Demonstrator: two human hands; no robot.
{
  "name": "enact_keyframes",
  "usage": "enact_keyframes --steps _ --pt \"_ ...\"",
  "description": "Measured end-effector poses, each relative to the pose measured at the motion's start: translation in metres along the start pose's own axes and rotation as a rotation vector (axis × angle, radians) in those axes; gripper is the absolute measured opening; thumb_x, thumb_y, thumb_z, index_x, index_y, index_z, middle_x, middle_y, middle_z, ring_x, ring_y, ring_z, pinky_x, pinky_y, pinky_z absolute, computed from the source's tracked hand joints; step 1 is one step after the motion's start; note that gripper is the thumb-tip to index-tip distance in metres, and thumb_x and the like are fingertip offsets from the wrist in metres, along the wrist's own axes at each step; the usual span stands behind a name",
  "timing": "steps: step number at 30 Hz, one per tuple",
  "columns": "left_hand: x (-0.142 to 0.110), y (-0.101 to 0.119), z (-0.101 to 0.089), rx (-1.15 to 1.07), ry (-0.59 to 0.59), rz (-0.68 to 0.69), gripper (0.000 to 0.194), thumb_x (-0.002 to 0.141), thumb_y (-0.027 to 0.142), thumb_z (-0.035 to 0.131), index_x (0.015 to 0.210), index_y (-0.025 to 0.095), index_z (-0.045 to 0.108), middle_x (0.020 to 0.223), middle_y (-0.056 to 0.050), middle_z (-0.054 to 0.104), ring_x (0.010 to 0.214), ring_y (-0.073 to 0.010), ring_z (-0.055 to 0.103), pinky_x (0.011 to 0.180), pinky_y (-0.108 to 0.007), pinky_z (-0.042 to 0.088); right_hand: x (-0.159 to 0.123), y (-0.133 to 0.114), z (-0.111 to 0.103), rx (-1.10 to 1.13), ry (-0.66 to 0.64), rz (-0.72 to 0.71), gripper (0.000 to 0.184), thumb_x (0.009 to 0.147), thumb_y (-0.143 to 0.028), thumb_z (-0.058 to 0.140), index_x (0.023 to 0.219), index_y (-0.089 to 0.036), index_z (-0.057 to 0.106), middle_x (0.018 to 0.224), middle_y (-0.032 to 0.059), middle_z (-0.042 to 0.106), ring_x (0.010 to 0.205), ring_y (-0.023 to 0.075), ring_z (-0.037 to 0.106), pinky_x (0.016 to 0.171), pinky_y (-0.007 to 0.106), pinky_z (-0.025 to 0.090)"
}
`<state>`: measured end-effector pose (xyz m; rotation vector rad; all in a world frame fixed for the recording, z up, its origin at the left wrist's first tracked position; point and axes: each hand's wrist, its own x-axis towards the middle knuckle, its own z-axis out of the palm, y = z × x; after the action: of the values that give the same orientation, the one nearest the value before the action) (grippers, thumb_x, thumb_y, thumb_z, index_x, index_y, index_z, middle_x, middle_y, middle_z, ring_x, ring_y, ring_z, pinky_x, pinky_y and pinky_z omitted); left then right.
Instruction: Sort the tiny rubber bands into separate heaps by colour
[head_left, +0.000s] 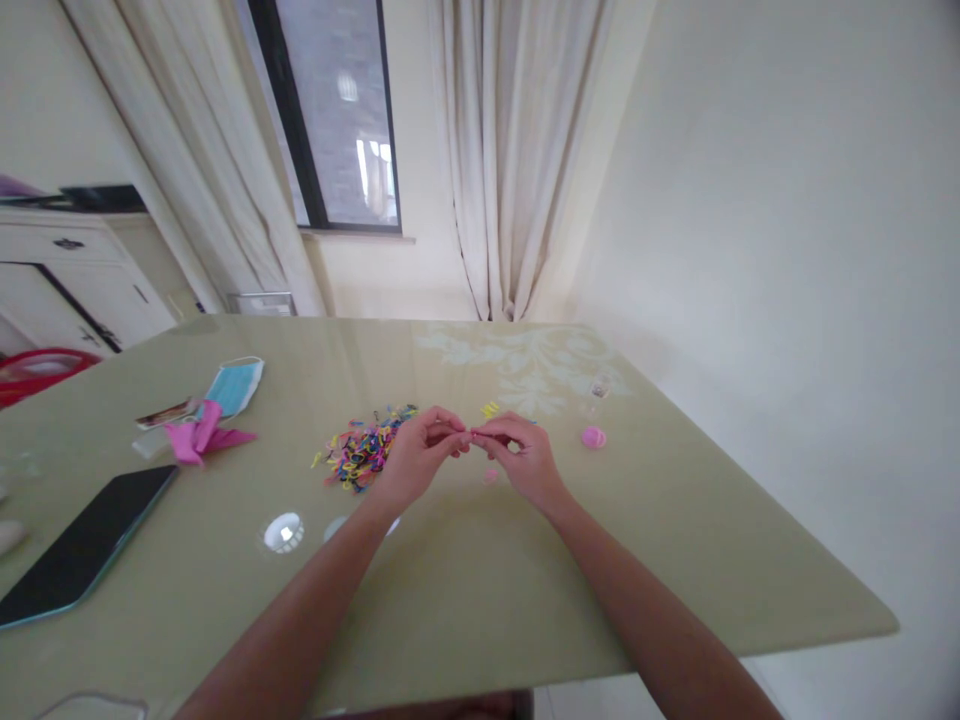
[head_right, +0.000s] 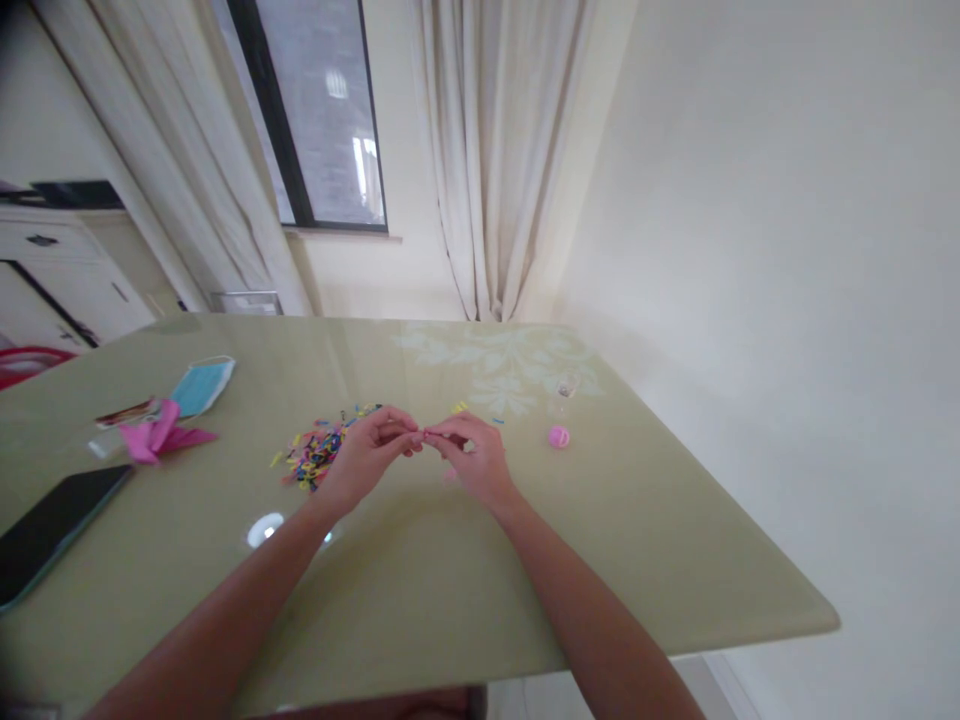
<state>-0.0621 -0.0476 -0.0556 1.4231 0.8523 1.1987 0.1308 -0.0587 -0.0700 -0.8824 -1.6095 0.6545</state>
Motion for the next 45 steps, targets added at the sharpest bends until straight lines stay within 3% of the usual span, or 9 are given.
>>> enact_keyframes --steps 7,11,15,20,26,29,35,40,45 --pt "0.006 -0.007 -0.005 0.101 -0.042 0.015 0.036 0.083 0.053 0.077 0.09 0.018 0.07 0.076 -0.005 0.079 0.071 -0.0192 0.073 0.069 -0.031 0.057 0.003 -0.009 -0.007 -0.036 -0.035 -0.019 0.029 0.091 -0.052 0.079 0.088 -0.024 0.084 0.082 0.0057 0.072 0.068 0.0157 0.06 0.062 0.03 0.052" --pt "0.009 -0.019 -0.022 0.606 0.06 0.135 0.029 0.099 0.041 0.057 0.099 0.021 0.077 0.1 -0.01 0.082 0.092 -0.0251 0.073 0.089 -0.041 0.056 0.003 -0.013 -0.015 0.078 0.023 0.071 0.03 0.086 -0.052 0.083 0.086 -0.023 0.083 0.084 0.0059 0.072 0.071 0.0165 0.063 0.063 0.03 0.052" --pt "0.006 -0.038 -0.036 1.215 0.075 0.184 0.028 0.099 0.025 0.058 0.119 0.024 0.077 0.136 -0.012 0.074 0.129 -0.0363 0.061 0.11 -0.054 0.042 0.002 -0.021 -0.021 0.184 0.063 0.083 0.022 0.085 -0.047 0.085 0.086 -0.025 0.084 0.08 0.0037 0.07 0.07 0.0154 0.06 0.06 0.028 0.049" --pt "0.003 -0.046 -0.04 1.394 0.008 0.13 0.027 0.103 0.031 0.054 0.117 0.027 0.077 0.132 -0.009 0.076 0.126 -0.0351 0.061 0.108 -0.055 0.039 0.0 -0.026 -0.023 0.218 0.074 0.103 0.02 0.087 -0.046 0.084 0.086 -0.025 0.083 0.078 0.003 0.068 0.068 0.0152 0.057 0.057 0.029 0.046" --pt "0.003 -0.042 -0.04 1.332 0.059 0.091 0.021 0.101 0.029 0.057 0.098 0.025 0.078 0.114 -0.009 0.079 0.116 -0.0332 0.065 0.106 -0.054 0.038 0.001 -0.029 -0.031 0.207 0.036 0.097 0.018 0.088 -0.044 0.083 0.088 -0.026 0.084 0.081 0.0037 0.071 0.074 0.0174 0.061 0.064 0.03 0.048" --pt "0.004 -0.039 -0.04 1.217 0.105 0.124 0.02 0.099 0.027 0.06 0.092 0.025 0.079 0.109 -0.008 0.079 0.115 -0.033 0.065 0.106 -0.053 0.04 0.002 -0.023 -0.035 0.055 -0.119 0.107 0.016 0.09 -0.042 0.082 0.09 -0.026 0.085 0.082 0.0034 0.072 0.069 0.0157 0.059 0.063 0.029 0.047" --pt "0.003 -0.016 -0.027 0.344 0.177 0.091 0.039 0.091 0.056 0.069 0.1 0.021 0.083 0.088 -0.007 0.081 0.081 -0.0217 0.071 0.076 -0.034 0.058 -0.001 0.001 -0.034 -0.35 -0.445 0.153 0.012 0.093 -0.03 0.077 0.085 -0.026 0.086 0.078 0.0016 0.071 0.061 0.0126 0.056 0.061 0.027 0.044" --pt "-0.01 0.0 -0.009 -0.052 0.187 0.042 0.043 0.076 0.056 0.087 0.099 0.019 0.084 0.09 -0.009 0.083 0.081 -0.0197 0.074 0.075 -0.031 0.061 -0.003 0.01 -0.034 -0.397 -0.474 0.147 0.007 0.088 -0.025 0.082 0.082 -0.027 0.086 0.077 0.0005 0.072 0.062 0.0129 0.056 0.064 0.027 0.044" --pt "-0.014 0.002 -0.002 -0.074 0.174 0.047 0.038 0.075 0.052 0.089 0.09 0.018 0.081 0.086 -0.009 0.083 0.077 -0.02 0.075 0.076 -0.033 0.063 0.005 0.009 -0.045 -0.35 -0.324 0.174 0.012 0.091 -0.029 0.078 0.084 -0.024 0.086 0.078 0.0026 0.075 0.065 0.0146 0.06 0.064 0.028 0.046"
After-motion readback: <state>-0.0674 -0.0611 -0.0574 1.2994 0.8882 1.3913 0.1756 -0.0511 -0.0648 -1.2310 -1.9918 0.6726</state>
